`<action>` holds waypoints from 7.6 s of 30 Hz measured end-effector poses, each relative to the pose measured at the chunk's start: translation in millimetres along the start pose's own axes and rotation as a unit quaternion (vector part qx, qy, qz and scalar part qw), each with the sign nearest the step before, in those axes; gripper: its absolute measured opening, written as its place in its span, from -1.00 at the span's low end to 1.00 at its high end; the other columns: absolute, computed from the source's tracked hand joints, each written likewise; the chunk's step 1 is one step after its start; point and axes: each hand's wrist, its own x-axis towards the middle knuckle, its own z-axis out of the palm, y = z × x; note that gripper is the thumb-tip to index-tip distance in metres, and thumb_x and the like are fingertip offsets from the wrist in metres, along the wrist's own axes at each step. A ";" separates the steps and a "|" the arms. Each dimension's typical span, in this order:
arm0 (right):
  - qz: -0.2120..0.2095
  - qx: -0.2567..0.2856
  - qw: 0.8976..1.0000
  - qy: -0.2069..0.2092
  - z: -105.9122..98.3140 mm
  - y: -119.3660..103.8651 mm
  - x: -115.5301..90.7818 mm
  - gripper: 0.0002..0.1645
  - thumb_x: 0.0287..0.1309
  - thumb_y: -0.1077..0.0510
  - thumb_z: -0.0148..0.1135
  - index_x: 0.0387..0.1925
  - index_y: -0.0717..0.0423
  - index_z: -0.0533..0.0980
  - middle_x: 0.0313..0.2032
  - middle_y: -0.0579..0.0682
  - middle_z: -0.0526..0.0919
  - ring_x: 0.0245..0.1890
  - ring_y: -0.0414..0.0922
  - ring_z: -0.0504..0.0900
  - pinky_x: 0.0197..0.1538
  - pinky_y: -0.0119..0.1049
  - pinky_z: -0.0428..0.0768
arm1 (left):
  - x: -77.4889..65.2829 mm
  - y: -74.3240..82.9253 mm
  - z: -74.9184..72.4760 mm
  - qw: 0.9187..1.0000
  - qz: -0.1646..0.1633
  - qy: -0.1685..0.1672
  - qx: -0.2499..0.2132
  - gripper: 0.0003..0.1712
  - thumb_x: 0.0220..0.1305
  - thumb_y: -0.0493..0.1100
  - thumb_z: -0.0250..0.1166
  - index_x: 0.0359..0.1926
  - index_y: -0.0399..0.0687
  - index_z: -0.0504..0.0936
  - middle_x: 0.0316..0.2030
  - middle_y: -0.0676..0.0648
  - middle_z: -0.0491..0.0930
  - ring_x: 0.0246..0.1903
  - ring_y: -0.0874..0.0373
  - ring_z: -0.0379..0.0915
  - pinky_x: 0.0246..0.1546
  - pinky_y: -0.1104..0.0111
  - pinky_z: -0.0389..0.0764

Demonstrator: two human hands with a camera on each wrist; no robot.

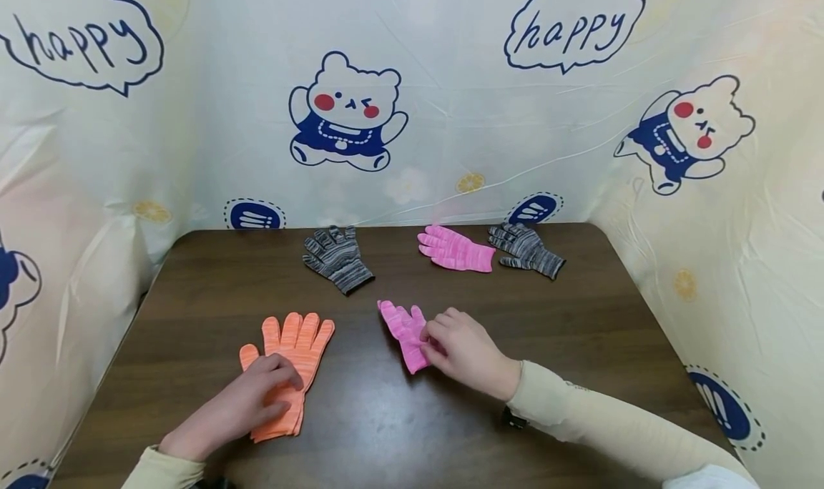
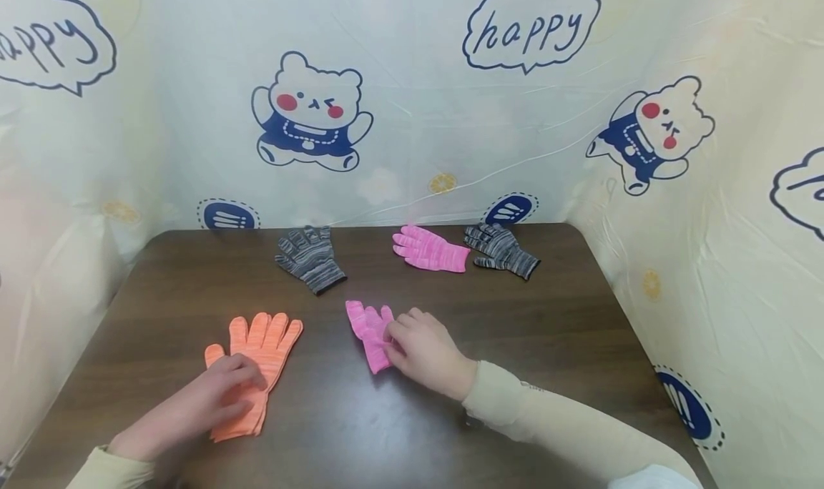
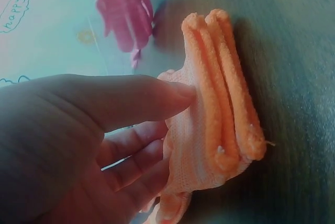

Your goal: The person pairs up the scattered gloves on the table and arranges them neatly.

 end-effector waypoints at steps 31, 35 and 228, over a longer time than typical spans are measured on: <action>-0.007 0.087 0.994 -0.065 47.9 -30.1 -5.1 -0.87 0.09 0.03 0.27 -0.35 -0.09 0.49 -0.57 -0.28 0.42 -0.54 -0.37 0.32 -0.33 -0.45 0.34 | 5.5 2.6 1.5 1.000 0.005 0.004 0.009 -0.68 0.04 -0.25 0.37 -0.22 0.25 0.55 -0.23 0.20 0.34 -0.21 0.25 0.24 -0.26 0.36 0.41; -0.017 0.103 0.992 -0.065 45.9 -28.3 -0.1 -0.91 0.10 0.04 0.26 -0.39 -0.12 0.48 -0.58 -0.31 0.41 -0.56 -0.41 0.32 -0.37 -0.51 0.33 | 5.3 2.1 1.9 1.000 0.005 0.005 0.010 -0.69 0.04 -0.24 0.37 -0.22 0.25 0.55 -0.23 0.20 0.33 -0.21 0.25 0.23 -0.26 0.36 0.41; 0.242 0.033 0.967 -0.069 1.9 175.1 79.0 -0.91 0.12 0.11 0.22 -0.35 -0.01 0.47 -0.45 -0.04 0.52 -0.46 -0.10 0.47 -0.39 -0.28 0.47 | 79.6 92.2 89.6 0.984 0.154 0.074 -0.055 -0.78 0.18 -0.19 0.31 -0.12 0.01 0.66 -0.01 0.01 0.48 -0.01 0.17 0.37 0.00 0.28 0.46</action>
